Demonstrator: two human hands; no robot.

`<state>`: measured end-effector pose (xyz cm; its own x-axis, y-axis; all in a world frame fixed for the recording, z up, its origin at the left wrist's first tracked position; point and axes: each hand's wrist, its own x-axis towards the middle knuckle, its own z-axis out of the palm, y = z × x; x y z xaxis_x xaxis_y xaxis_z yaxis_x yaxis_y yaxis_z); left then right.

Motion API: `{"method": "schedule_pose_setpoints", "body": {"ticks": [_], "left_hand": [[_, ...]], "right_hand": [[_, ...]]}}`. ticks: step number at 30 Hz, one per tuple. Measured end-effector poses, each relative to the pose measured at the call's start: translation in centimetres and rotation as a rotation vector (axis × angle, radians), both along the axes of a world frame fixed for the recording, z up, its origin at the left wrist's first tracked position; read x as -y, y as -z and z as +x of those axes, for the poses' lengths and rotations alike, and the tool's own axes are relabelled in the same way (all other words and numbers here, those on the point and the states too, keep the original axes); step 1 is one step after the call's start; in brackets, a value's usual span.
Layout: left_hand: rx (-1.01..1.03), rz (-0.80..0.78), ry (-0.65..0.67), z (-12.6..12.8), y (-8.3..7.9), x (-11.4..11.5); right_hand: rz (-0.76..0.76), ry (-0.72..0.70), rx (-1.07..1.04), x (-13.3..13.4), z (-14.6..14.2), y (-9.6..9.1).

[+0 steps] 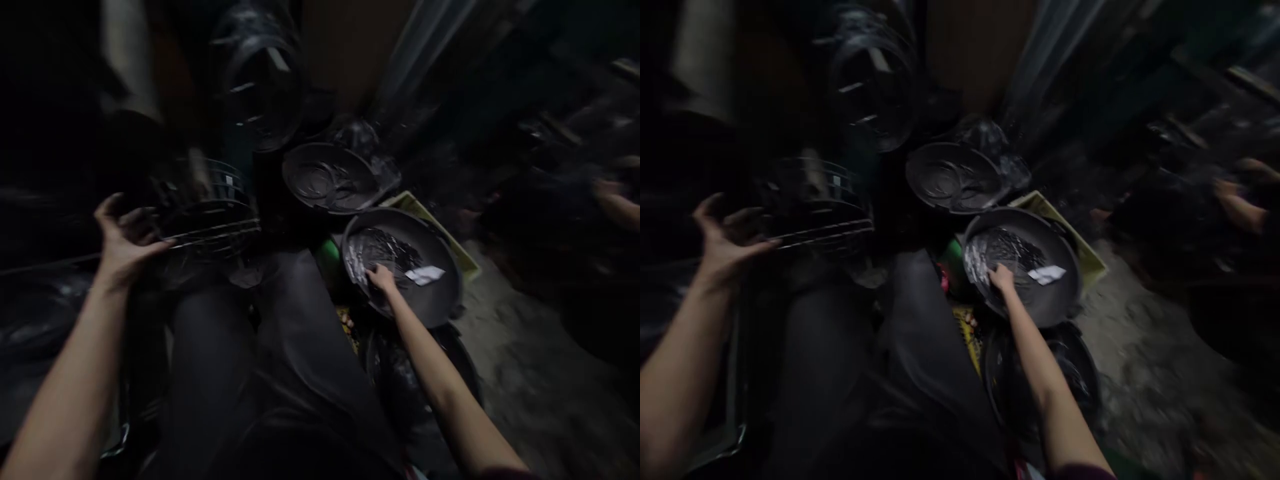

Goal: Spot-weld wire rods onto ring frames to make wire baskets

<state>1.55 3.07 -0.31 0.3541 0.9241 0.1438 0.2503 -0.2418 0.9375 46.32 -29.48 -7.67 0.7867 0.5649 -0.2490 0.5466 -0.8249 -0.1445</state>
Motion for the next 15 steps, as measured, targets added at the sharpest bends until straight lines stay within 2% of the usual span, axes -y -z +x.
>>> {"method": "schedule_pose_setpoints", "body": {"ticks": [2, 4, 5, 6, 7, 8, 11, 13, 15], "left_hand": [[0.003, 0.064, 0.021, -0.7, -0.9, 2.2], [-0.009, 0.173, 0.046, -1.2, -1.9, 4.3], [-0.042, 0.24, 0.065, -1.1, -2.4, 5.1], [-0.08, 0.319, 0.081, -1.0, -2.9, 5.7], [-0.13, 0.375, 0.115, -0.7, -3.3, 6.3], [-0.194, 0.413, 0.16, -0.3, -3.7, 6.8], [-0.386, 0.499, 0.275, 1.2, -4.6, 8.1], [-0.467, 0.544, 0.315, 1.9, -5.0, 8.7], [-0.492, 0.574, 0.334, 2.2, -5.1, 8.9]], "right_hand": [[0.076, 0.02, -0.014, -0.1, -1.5, -2.1], [0.188, -0.031, -0.069, -1.0, -3.4, -4.5], [0.309, -0.063, -0.141, -1.9, -4.6, -5.9], [0.502, -0.075, -0.274, -2.9, -6.3, -7.3], [0.607, -0.129, -0.438, -4.0, -8.2, -8.9], [0.624, -0.215, -0.589, -5.2, -10.5, -10.6], [0.435, -0.558, -0.88, -9.2, -17.4, -14.6], [0.419, -0.723, -0.868, -11.8, -20.5, -15.5], [0.484, -0.846, -0.629, -13.7, -22.0, -15.1]]}}
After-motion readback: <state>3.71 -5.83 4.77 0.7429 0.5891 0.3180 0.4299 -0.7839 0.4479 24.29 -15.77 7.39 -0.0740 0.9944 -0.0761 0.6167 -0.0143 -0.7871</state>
